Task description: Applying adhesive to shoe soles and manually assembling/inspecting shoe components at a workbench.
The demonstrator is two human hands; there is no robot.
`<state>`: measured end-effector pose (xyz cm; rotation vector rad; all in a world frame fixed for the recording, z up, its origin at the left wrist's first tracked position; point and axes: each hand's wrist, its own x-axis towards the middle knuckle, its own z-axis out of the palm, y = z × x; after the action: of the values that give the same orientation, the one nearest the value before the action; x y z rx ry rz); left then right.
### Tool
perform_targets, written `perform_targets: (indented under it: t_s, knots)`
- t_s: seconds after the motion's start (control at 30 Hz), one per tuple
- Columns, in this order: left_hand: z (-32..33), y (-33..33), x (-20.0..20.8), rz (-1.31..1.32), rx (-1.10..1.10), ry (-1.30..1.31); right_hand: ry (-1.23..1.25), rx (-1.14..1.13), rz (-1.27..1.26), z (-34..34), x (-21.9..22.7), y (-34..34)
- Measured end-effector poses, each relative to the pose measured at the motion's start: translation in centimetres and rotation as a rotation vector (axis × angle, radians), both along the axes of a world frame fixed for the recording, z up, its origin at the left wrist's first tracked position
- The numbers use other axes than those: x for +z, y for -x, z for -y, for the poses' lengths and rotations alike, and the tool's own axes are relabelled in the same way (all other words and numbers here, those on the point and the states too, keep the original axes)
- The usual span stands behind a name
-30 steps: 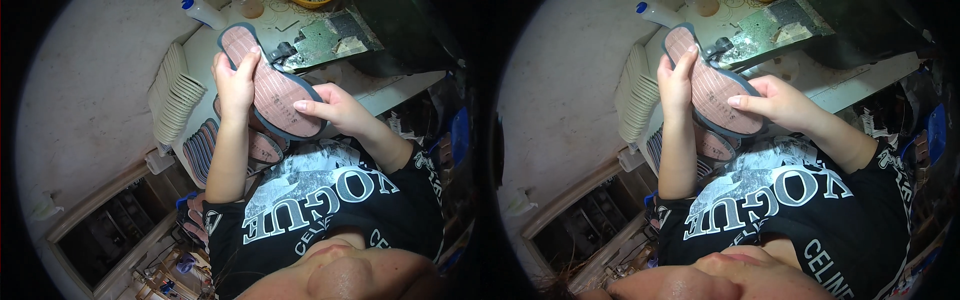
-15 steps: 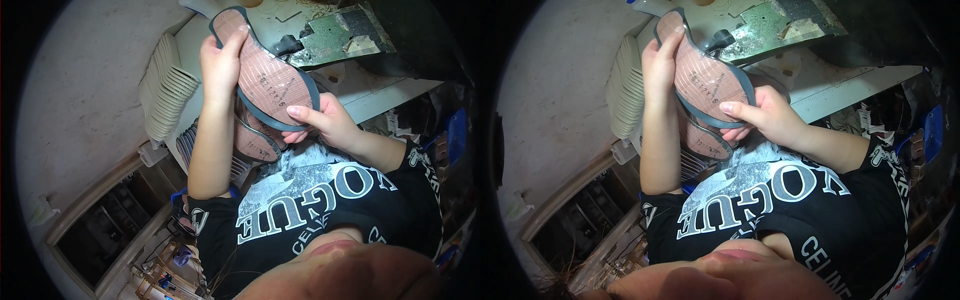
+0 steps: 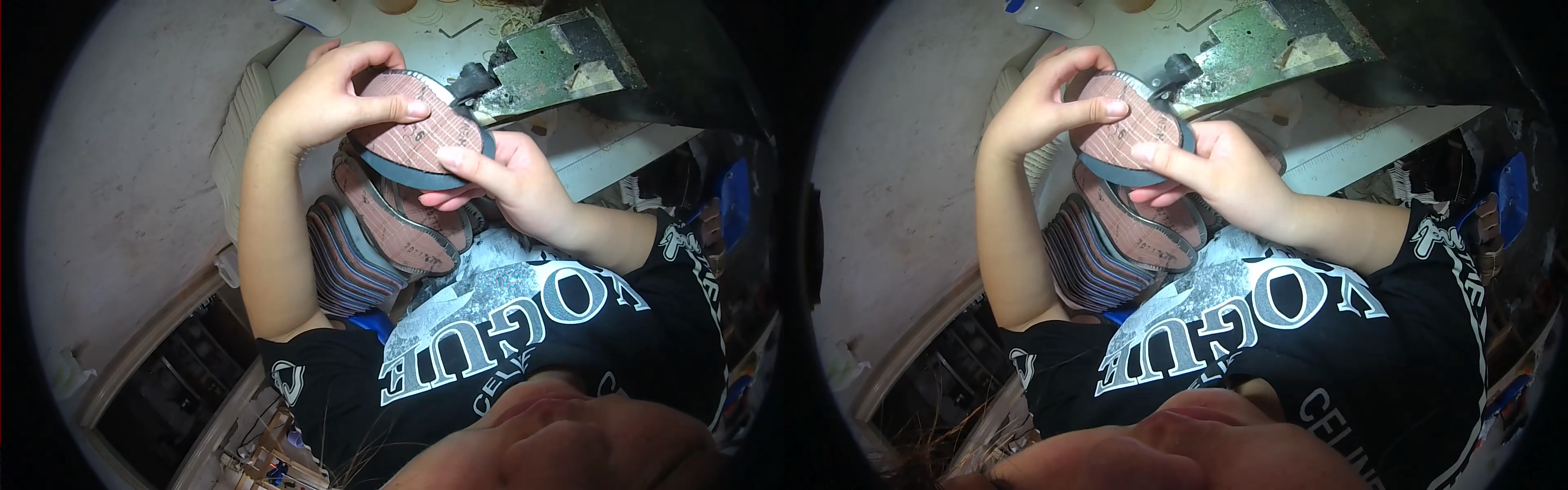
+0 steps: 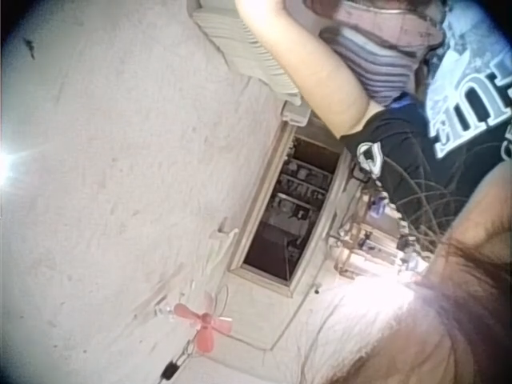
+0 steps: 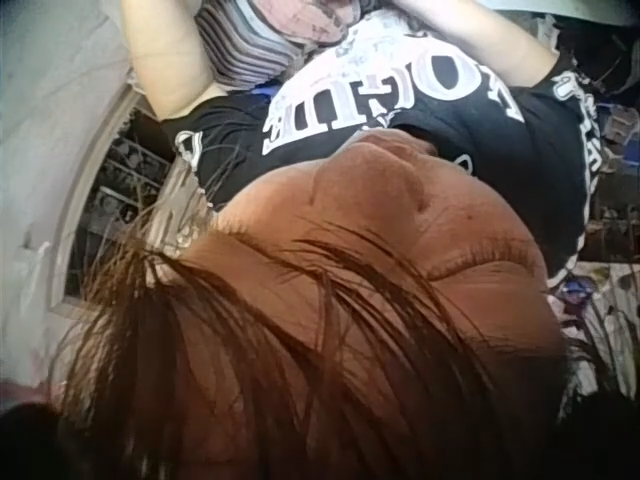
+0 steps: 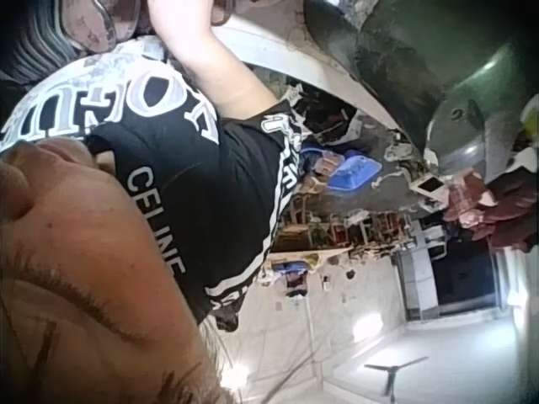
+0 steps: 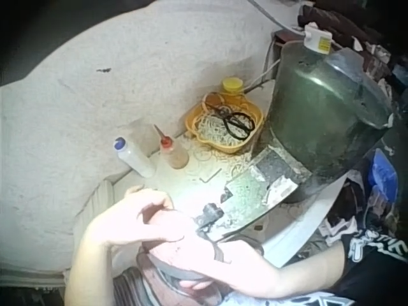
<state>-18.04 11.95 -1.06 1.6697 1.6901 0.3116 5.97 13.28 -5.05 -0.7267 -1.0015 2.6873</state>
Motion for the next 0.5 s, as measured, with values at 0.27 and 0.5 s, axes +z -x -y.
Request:
perform_targets:
  t_s: [0.27,0.5]
  knots:
    - [1.4,-0.6,0.3,0.183,0.162,0.130,0.024,-0.062,-0.053,-0.4,-0.1,0.1]
    - [4.5,-2.6,0.6,0.230,0.432,0.108,0.021,-0.058,-0.063,-0.9,-0.9,0.2]
